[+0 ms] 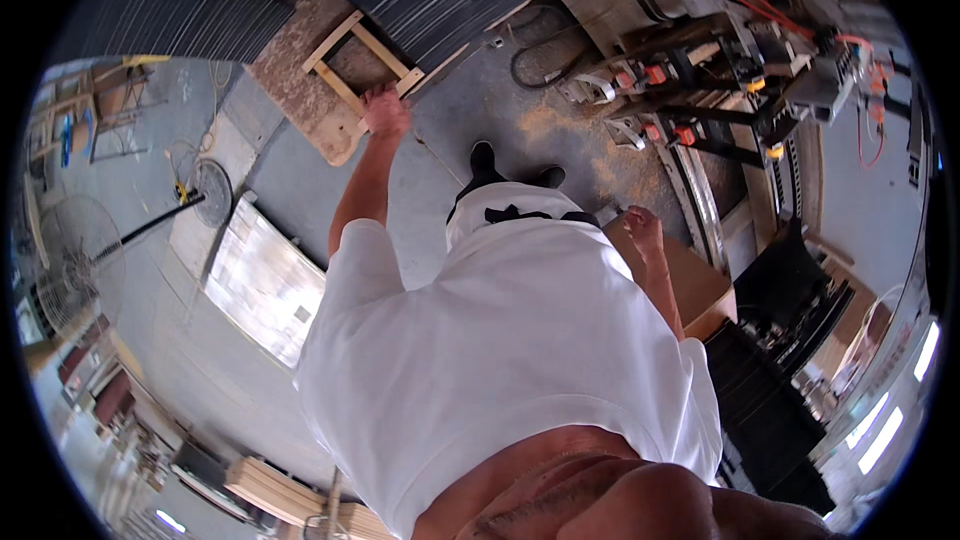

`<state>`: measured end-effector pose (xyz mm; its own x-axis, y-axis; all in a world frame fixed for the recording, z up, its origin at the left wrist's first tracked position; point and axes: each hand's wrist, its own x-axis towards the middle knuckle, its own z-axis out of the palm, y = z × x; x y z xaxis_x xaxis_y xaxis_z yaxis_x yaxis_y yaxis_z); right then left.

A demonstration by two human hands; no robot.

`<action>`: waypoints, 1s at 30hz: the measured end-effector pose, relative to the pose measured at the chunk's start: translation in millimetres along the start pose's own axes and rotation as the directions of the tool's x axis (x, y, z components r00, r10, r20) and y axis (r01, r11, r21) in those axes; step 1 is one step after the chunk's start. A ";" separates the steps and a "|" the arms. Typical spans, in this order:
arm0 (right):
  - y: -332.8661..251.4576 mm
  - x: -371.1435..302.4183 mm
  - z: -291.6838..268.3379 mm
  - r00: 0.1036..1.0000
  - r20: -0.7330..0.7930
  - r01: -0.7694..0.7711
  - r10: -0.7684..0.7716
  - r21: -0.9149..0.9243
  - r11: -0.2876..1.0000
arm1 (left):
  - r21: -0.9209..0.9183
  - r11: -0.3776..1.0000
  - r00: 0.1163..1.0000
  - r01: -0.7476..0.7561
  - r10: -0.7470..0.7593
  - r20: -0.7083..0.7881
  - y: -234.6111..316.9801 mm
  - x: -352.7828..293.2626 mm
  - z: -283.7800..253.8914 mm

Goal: The person repeatedly picks up small wooden frames, places them on a machine, and removes them, then stacks the frames on a nearby rack. The cycle continues with the person handling each frame individually.

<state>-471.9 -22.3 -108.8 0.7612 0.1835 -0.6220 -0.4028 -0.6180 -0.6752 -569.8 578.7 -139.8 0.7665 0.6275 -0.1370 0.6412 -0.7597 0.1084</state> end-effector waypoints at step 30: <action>-32.9 -567.9 -459.3 0.170 -0.948 -0.736 -0.270 -0.304 0.605 | -0.585 0.778 0.792 -0.229 0.498 0.353 300.3 -156.0 37.5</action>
<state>-657.4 -457.2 448.7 0.7195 -0.5270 0.4524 -0.6496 -0.7410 0.1700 -498.2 246.3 -122.7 0.9138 0.0578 -0.4020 0.3444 -0.6350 0.6915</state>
